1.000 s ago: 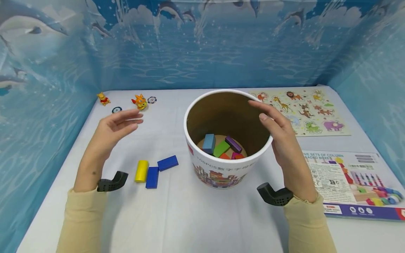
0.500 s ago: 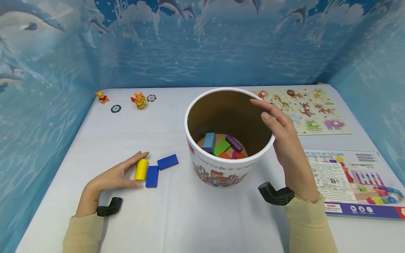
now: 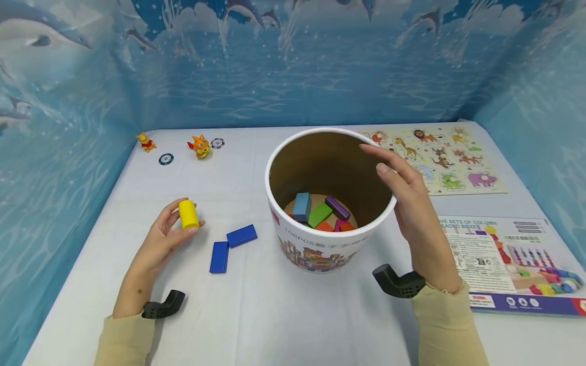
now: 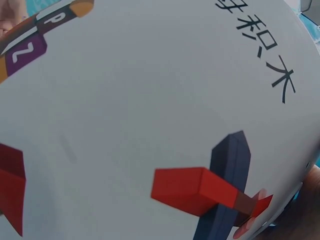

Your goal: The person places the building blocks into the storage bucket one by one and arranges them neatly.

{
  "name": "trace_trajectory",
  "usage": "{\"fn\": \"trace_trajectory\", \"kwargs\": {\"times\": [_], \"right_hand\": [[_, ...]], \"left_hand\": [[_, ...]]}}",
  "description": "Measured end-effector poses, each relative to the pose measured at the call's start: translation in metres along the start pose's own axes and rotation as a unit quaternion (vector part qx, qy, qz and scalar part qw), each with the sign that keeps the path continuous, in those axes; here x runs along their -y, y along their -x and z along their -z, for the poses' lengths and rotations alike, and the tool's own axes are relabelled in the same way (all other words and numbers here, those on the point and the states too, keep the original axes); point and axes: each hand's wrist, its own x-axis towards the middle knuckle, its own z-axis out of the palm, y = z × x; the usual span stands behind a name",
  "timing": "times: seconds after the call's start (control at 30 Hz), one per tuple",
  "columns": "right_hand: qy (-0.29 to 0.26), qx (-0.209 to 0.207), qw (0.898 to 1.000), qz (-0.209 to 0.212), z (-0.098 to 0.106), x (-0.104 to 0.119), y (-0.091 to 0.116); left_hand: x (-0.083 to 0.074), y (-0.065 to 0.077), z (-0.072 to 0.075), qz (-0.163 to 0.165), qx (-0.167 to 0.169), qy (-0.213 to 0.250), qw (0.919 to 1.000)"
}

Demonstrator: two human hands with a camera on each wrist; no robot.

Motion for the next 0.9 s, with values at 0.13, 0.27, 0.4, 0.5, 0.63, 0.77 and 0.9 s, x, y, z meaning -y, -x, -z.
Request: {"fn": "trace_trajectory", "kwargs": {"times": [0.13,0.27,0.4,0.5,0.63,0.77,0.9], "right_hand": [[0.001,-0.003,1.0,0.002,0.0,0.0,0.001],[-0.001,-0.002,1.0,0.001,0.0,0.0,0.0],[-0.003,-0.001,1.0,-0.002,0.0,0.0,0.0],[-0.003,-0.001,1.0,-0.001,-0.001,0.0,0.0],[0.0,0.001,1.0,0.0,0.0,0.0,0.0],[0.0,0.001,1.0,-0.001,0.0,0.0,0.0],[-0.003,0.0,1.0,-0.003,0.0,0.0,0.001]], "left_hand": [[-0.015,-0.001,-0.008,-0.005,0.017,0.222,0.975],[-0.027,-0.001,-0.016,0.011,0.035,0.276,0.9606],[-0.043,0.0,-0.025,0.015,0.014,0.263,0.9647],[-0.061,0.003,-0.033,-0.014,-0.002,0.238,0.9711],[-0.095,0.007,-0.047,-0.087,0.03,0.223,0.9705],[-0.139,0.009,-0.073,-0.15,0.063,0.177,0.9706],[-0.18,0.004,-0.104,-0.17,0.091,0.091,0.9769]]}}
